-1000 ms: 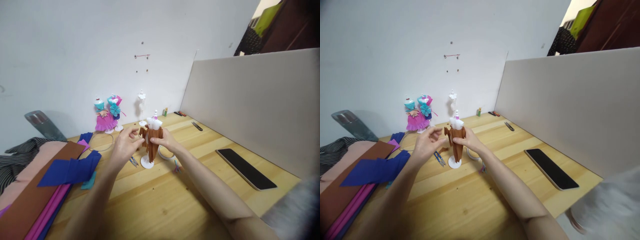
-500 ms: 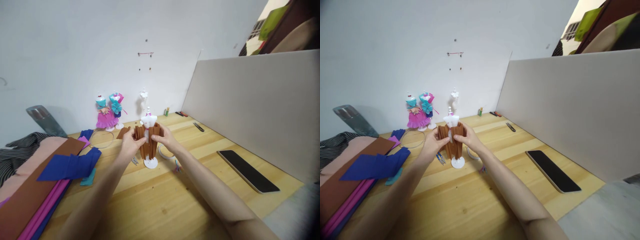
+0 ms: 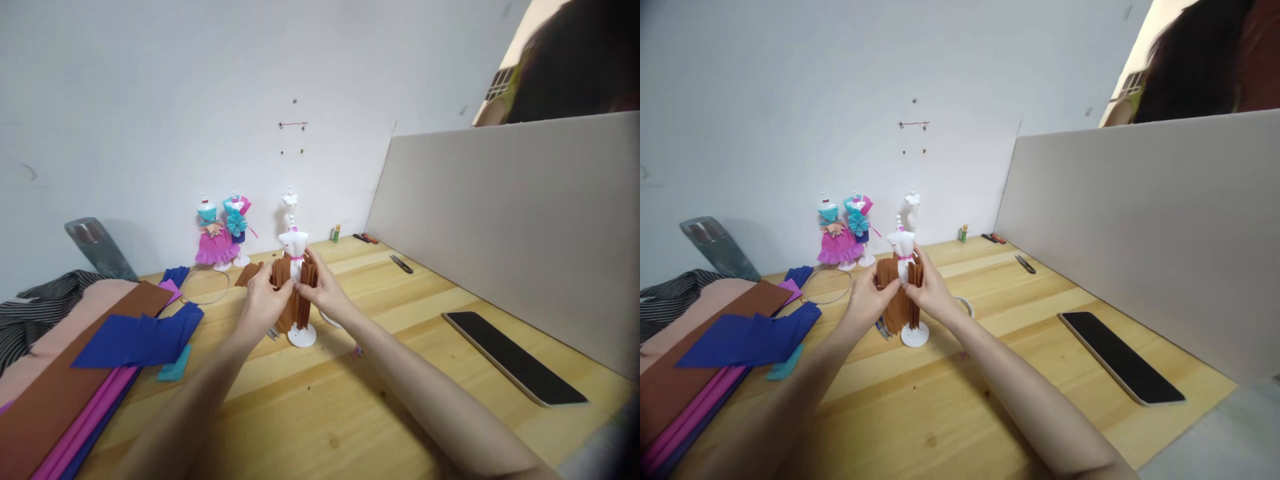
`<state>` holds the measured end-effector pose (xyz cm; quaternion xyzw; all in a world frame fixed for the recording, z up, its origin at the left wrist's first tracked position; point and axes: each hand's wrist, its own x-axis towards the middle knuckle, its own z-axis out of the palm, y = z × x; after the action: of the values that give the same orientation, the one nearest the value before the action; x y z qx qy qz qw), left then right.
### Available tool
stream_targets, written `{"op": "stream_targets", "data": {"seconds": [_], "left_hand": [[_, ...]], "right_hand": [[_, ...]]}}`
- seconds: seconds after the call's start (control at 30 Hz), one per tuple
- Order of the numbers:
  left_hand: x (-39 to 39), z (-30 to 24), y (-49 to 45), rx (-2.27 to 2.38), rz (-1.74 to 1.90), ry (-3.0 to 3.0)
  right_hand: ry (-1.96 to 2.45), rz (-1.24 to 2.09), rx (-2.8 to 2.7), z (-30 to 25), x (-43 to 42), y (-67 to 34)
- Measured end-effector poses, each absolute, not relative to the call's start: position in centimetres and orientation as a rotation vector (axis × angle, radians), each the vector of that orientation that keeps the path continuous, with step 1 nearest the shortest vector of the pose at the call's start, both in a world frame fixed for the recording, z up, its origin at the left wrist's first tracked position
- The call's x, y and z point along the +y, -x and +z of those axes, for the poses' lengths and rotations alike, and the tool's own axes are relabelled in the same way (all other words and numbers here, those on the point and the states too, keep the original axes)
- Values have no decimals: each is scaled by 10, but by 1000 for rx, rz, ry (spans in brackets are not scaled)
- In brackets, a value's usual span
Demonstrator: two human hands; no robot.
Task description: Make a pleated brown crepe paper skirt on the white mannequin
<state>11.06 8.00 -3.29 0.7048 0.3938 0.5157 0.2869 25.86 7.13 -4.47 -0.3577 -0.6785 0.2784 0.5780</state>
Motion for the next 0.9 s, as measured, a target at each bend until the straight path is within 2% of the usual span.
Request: {"op": "stream_targets", "data": {"seconds": [0.3,0.63,0.9], "left_hand": [[79,-21,-99,840,1191,-1980],[88,-27,-99,934,1322,-1915],[88,-23,-96,981,1291,-1822]], "right_hand": [[861,620,-1567,-35,68,-260],[829,706,-1656,-20,56,-257],[805,783,-1767,-12,49,-261]]}}
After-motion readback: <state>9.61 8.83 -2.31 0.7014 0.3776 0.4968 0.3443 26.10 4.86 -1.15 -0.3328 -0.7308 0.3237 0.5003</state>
